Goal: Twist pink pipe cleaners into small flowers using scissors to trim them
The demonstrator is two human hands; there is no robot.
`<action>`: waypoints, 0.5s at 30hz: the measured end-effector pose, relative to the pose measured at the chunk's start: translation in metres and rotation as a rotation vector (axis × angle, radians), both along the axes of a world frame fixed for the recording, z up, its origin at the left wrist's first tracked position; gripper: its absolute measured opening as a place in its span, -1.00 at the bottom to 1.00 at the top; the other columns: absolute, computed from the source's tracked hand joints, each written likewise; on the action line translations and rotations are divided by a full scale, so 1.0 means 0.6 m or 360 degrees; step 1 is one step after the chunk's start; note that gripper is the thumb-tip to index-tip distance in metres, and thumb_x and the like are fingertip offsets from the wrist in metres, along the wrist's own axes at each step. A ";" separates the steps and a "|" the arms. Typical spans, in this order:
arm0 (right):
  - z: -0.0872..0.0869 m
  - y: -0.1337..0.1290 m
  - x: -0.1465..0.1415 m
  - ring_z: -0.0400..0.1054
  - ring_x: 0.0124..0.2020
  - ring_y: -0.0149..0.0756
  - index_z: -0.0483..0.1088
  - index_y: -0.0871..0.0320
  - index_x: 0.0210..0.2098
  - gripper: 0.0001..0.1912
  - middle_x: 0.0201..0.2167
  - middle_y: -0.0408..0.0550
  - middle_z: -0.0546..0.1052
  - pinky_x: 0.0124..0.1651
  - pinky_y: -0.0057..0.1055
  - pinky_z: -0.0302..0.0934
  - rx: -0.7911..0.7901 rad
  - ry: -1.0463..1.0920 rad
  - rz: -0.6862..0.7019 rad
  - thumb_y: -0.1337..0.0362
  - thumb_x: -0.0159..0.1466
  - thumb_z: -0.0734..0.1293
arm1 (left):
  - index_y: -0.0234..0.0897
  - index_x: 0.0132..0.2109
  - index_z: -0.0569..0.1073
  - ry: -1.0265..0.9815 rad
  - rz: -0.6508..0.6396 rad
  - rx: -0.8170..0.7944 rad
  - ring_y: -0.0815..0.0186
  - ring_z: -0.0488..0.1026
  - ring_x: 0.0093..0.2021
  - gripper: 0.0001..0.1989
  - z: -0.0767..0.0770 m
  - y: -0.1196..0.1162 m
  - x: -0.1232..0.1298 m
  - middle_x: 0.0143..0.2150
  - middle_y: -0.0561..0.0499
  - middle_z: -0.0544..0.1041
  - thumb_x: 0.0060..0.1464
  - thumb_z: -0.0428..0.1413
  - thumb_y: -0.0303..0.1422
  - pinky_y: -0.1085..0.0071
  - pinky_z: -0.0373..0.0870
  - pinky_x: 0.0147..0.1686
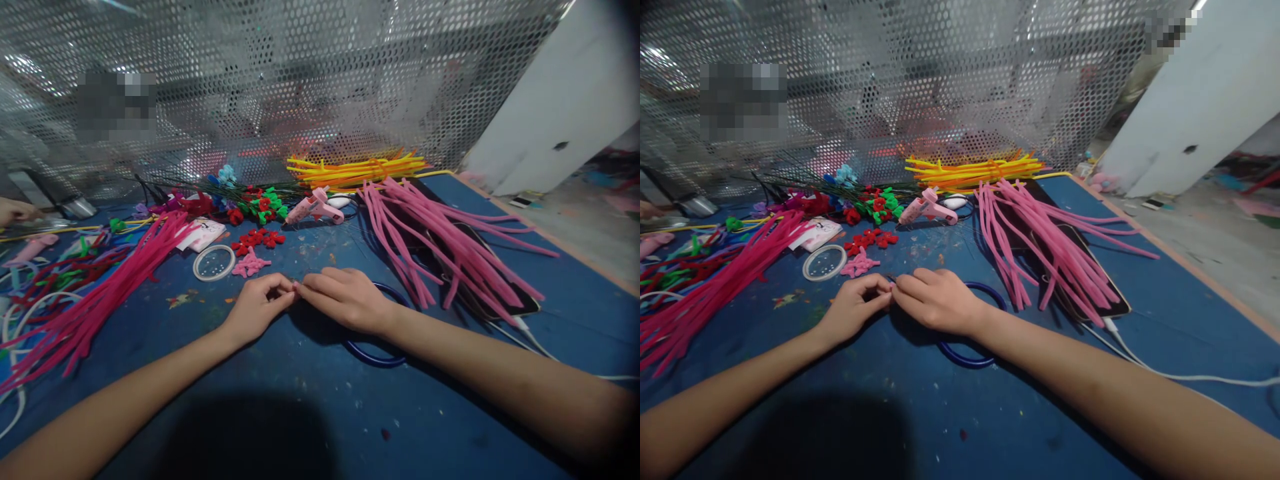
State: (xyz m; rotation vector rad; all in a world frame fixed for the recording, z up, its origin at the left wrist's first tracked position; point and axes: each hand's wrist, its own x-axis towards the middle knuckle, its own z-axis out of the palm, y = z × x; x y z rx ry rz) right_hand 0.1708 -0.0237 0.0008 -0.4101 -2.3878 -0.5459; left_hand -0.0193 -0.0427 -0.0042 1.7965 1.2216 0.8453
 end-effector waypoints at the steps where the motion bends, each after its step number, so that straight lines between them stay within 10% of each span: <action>1: 0.001 -0.001 0.000 0.20 -0.49 -0.38 0.41 0.24 -0.39 -0.69 -0.43 -0.04 0.47 -0.54 -0.44 -0.01 0.0041 -0.0020 -0.0008 0.43 0.31 0.07 | -0.33 -0.37 0.39 -0.0036 -0.0017 -0.0045 0.45 0.29 -0.50 -0.86 0.001 0.001 0.000 -0.53 0.11 0.37 0.01 0.06 -0.33 0.53 0.21 -0.48; 15: -0.015 0.010 -0.006 0.23 -0.42 -0.34 0.40 0.27 -0.23 -0.73 -0.38 0.00 0.48 -0.53 -0.44 -0.02 -0.0079 -0.0199 -0.0214 0.38 0.32 0.08 | -0.32 -0.31 0.41 -0.0006 -0.0010 -0.0060 0.42 0.36 -0.47 -0.86 0.002 0.006 -0.001 -0.50 0.09 0.40 0.06 0.02 -0.34 0.50 0.28 -0.42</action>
